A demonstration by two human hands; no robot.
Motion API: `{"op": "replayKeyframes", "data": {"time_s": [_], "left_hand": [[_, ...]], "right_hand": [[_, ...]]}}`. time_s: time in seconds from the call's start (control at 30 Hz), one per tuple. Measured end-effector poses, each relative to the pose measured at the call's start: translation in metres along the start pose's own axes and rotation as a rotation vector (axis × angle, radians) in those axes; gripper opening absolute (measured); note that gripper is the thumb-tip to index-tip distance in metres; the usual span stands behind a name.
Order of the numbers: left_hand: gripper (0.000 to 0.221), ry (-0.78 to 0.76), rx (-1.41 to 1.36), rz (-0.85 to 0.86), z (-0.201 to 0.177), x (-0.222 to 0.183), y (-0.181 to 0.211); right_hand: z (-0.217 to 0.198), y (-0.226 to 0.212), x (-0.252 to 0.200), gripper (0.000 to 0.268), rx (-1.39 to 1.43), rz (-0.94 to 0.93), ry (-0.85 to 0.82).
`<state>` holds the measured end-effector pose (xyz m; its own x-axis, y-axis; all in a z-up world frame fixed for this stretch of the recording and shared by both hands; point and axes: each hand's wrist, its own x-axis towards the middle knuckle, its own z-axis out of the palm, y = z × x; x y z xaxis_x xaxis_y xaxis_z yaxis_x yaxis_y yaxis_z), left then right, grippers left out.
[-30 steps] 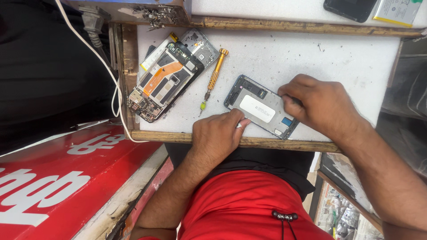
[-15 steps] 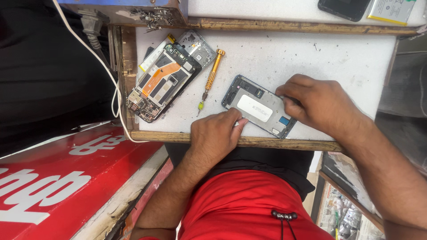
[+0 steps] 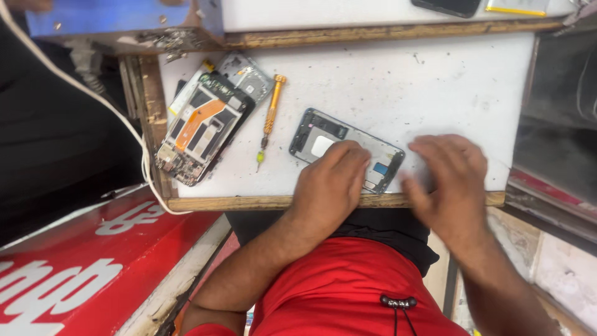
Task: The person removes a protective film from a smartphone back cover, then uses a small metal tool to pry and separate the back cover from the phone body. The person continues to work on the phone's internal components on a cluttered workbench.
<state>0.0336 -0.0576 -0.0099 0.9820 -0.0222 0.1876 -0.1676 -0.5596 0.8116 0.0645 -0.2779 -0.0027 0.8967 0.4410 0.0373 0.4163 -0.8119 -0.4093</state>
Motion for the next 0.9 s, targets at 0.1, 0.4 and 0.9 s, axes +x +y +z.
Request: {"op": "replayKeyframes", "data": {"time_s": [0.1,0.4,0.9], "left_hand": [[0.012,-0.057,0.069,-0.029,0.015,0.01,0.007],[0.016,-0.06,0.176,0.047,0.034,0.015,0.001],[0.016,-0.037,0.203,0.067,0.039,0.018,0.001]], "right_hand": [[0.011,-0.007,-0.007,0.087,0.018,-0.024,-0.008],[0.02,0.003,-0.009,0.092,-0.048,0.04,-0.11],[0.024,0.007,-0.01,0.095,0.015,0.028,-0.039]]}}
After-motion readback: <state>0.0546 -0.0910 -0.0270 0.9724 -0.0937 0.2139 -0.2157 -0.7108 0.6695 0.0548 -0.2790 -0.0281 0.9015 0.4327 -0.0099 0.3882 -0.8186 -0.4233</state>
